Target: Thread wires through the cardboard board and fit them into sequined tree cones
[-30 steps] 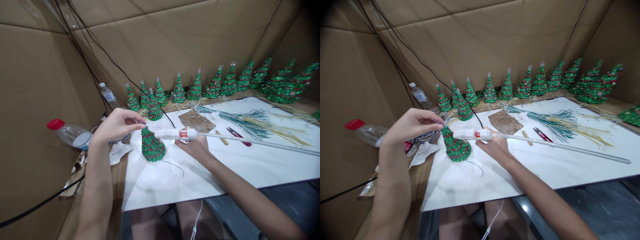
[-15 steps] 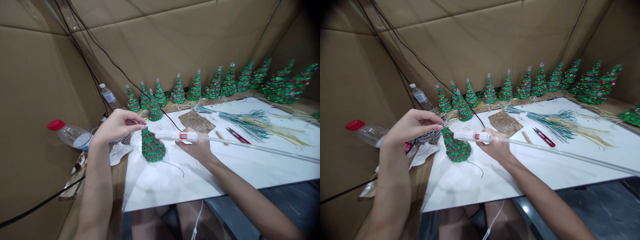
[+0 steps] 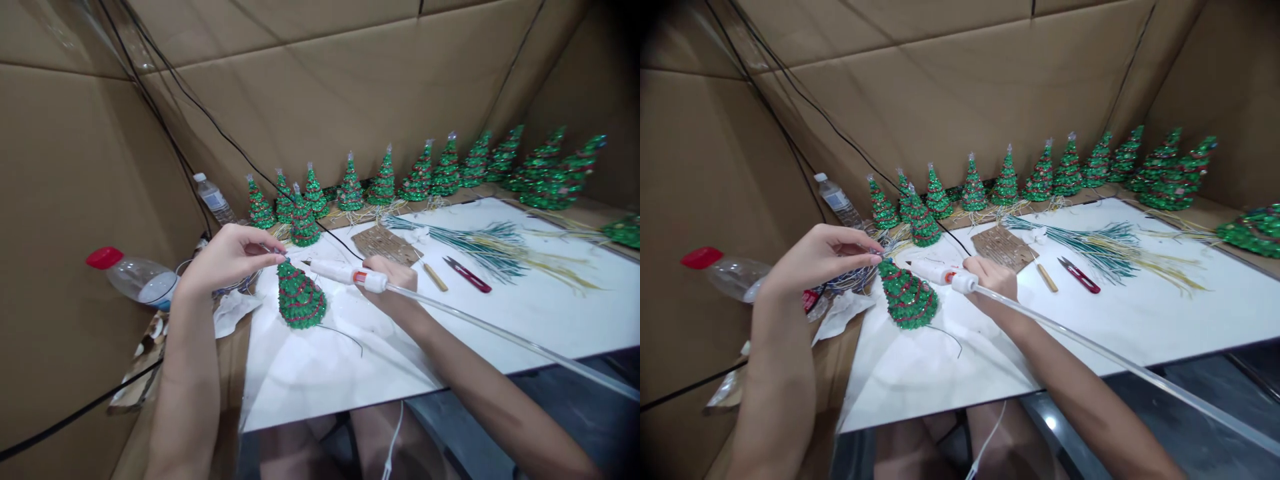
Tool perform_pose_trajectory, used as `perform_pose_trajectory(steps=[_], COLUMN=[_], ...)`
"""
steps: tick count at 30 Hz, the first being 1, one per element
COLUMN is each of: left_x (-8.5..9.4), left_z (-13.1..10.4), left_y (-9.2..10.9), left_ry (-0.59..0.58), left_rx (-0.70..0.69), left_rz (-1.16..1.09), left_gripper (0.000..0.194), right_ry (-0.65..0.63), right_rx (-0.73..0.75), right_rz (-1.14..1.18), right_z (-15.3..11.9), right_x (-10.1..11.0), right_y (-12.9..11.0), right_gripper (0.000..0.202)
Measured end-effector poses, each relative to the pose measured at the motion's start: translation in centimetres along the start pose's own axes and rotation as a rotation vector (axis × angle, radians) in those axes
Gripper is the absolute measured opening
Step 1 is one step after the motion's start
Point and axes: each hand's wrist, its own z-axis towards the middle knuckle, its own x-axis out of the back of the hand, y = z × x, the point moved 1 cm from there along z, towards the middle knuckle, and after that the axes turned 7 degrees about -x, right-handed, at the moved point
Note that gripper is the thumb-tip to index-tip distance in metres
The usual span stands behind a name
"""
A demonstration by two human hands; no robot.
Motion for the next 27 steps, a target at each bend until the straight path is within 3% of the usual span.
perform_pose_trajectory(steps=[7,13,20,27], left_x=[0.0,0.0,0.2,0.5], left_z=[0.1,-0.1,-0.3,-0.4], left_y=[0.0,0.0,0.1,0.1], left_ry=[-0.008,-0.009,-0.024,-0.028], left_rx=[-0.017,-0.025,-0.049,-0.065], left_rz=[-0.024,-0.034,-0.024,-0.005], left_gripper=[0.023,0.025,0.025,0.024], right_ry=[-0.175,-0.364,-0.515,-0.586], right_rx=[-0.158,-0.204,-0.180,-0.150], right_rz=[-0.120,-0.206,-0.254,-0.305], right_z=[1.3,1.5,0.7,0.1], right_x=[-0.9,-1.9,-2.8,-3.7], right_y=[2.1,4.1,4.0,3.6], right_gripper=[0.018,0.030,0.031,0.027])
